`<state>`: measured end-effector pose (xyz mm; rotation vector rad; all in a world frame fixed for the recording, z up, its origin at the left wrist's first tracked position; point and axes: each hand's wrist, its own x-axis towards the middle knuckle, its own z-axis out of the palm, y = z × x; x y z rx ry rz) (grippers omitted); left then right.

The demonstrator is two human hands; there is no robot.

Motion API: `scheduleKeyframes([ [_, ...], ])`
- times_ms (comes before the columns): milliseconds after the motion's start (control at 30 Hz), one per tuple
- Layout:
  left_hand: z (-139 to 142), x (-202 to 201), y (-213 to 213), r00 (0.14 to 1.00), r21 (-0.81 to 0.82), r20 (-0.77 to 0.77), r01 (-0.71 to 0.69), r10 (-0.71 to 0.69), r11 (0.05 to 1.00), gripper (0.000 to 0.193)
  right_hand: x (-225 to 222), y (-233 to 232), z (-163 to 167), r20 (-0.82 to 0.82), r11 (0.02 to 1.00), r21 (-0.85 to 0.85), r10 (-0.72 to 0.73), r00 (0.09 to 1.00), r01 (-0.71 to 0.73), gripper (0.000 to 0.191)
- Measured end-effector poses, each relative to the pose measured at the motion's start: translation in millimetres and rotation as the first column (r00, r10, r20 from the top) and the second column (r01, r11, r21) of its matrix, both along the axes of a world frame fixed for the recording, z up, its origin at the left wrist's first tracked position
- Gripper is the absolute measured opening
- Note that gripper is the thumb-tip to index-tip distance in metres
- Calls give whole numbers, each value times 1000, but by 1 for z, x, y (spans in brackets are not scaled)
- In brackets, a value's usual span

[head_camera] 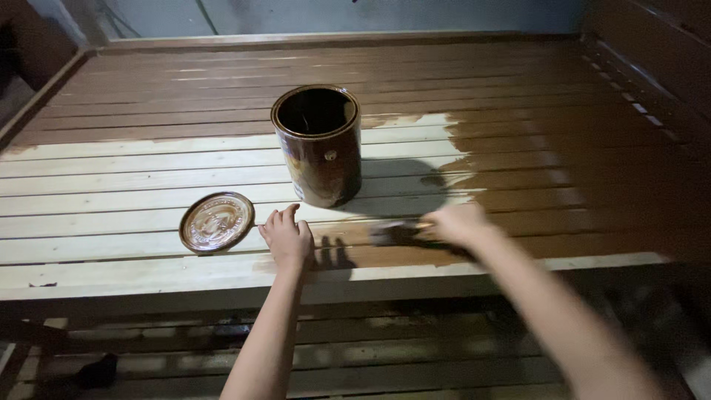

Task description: The person applies brown stain to a wooden slatted surface using a brush. They repeatedly dip the brush into a container of stain and spread it across the planks, gradually covering more area.

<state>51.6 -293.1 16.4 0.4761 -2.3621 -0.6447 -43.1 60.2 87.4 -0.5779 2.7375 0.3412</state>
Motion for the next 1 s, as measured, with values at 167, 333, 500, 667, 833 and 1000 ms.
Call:
scheduleKeyframes([
  [167, -8, 3, 3, 998, 26, 59, -23, 22, 999, 42, 0, 125, 33, -49, 968, 127, -214, 976, 219, 42],
  [333, -7, 10, -18, 997, 3, 69, -39, 39, 999, 42, -2, 102, 45, -97, 989, 91, -111, 989, 120, 36],
  [500, -1, 18, -40, 998, 44, 37, -56, 55, 997, 40, 12, -27, 26, -36, 992, -95, 84, 996, -87, 27],
  [667, 4, 18, -68, 997, -7, 56, -51, 51, 999, 42, 39, -195, -14, -90, 943, -243, 211, 973, -226, 24],
  [833, 2, 18, -73, 999, 21, -5, -46, 46, 999, 41, 45, -225, -24, -171, 939, -186, 260, 950, -290, 20],
  [1000, -2, 7, -51, 994, 47, 108, -20, 14, 999, 41, 23, -87, -2, 25, 988, -154, 36, 999, -31, 30],
])
